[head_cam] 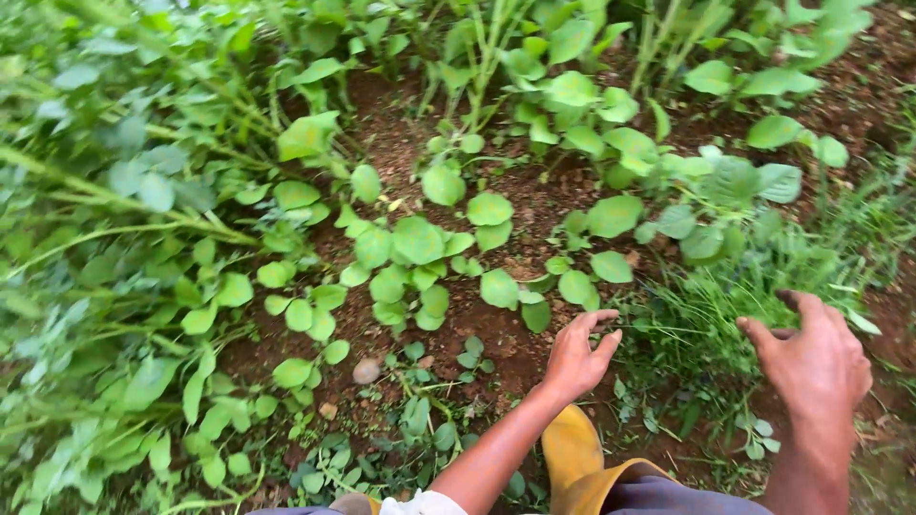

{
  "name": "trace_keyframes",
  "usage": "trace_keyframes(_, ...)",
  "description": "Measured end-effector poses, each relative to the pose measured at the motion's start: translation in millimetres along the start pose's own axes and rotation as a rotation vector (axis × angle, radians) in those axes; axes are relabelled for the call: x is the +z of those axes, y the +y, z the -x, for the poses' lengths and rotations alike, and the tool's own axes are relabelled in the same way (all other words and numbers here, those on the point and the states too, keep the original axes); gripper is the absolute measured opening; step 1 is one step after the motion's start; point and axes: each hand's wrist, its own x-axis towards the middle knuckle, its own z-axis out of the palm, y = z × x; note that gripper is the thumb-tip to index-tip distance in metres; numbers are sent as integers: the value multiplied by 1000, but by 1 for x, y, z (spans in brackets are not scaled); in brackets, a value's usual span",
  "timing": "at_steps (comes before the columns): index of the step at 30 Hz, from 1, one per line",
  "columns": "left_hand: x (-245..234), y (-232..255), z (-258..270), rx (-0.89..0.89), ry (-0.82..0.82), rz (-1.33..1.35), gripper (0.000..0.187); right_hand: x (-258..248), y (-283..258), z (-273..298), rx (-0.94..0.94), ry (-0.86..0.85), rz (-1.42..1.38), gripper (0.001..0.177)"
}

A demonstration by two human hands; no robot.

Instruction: The person weeds a garden bed by hand, pulling small unwanted plants from the soil between rows of larger green crops. The person repeatedly reaches into the foliage, grasps weeds, and removes them, occasionally shifting position to access different areas.

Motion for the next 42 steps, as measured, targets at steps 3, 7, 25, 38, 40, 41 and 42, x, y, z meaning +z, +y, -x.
trace_keyframes(3,-22,-2,3,30,78,24,37,-8,-40,17,-112,-19,-70,66)
trace_keyframes(7,-58,2,14,22,213,86,34,-11,-111,45,-307,-193,-137,51)
trace_keyframes(25,-212,-1,98,62,787,272,20,-24,-344,170,-1111,-416,-256,33)
trace_keyframes(38,-257,-95,142,-288,1172,470,21,-2,-450,261,-1414,-548,277,22)
trace_keyframes(40,-256,-109,144,-299,1211,523,20,21,-469,260,-1445,-569,318,23)
trace_keyframes(41,-254,-117,146,-314,1244,570,18,34,-477,259,-1470,-595,352,23)
trace_keyframes(42,-252,-125,147,-319,1249,573,18,44,-482,261,-1474,-600,358,23)
